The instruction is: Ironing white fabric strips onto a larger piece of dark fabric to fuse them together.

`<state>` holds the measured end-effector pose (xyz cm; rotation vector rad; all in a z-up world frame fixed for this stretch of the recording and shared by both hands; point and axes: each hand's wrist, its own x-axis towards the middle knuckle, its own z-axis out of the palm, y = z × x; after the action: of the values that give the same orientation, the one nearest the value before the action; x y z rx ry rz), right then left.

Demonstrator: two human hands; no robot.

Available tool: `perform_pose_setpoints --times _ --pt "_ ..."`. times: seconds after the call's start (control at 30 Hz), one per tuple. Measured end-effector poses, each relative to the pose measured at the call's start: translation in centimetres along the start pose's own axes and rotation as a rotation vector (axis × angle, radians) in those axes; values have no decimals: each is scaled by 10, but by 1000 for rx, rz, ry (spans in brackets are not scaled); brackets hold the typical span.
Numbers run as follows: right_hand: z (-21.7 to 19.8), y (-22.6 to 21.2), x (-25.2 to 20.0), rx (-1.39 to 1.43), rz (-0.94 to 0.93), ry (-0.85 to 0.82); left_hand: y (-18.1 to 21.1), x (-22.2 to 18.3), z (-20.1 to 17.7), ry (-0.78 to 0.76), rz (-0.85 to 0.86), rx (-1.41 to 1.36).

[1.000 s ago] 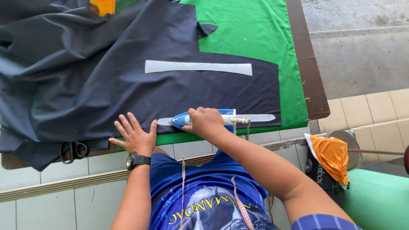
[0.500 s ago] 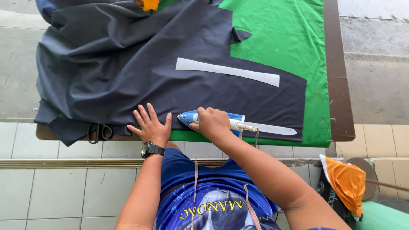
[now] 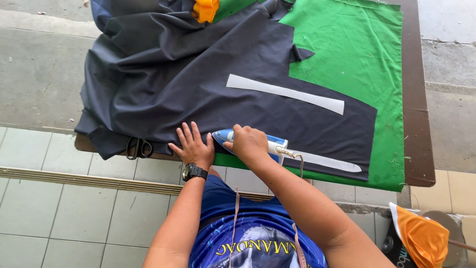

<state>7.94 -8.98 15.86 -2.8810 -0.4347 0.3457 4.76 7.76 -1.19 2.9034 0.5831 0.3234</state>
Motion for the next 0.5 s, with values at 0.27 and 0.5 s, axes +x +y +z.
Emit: perform_pose_setpoints --times 0.27,0.5 --pt "-8 6 -8 42 -22 -12 5 2 -10 -52 -28 -18" --pt "-12 56 -39 -18 63 -45 8 2 -17 -123 -61 -30"
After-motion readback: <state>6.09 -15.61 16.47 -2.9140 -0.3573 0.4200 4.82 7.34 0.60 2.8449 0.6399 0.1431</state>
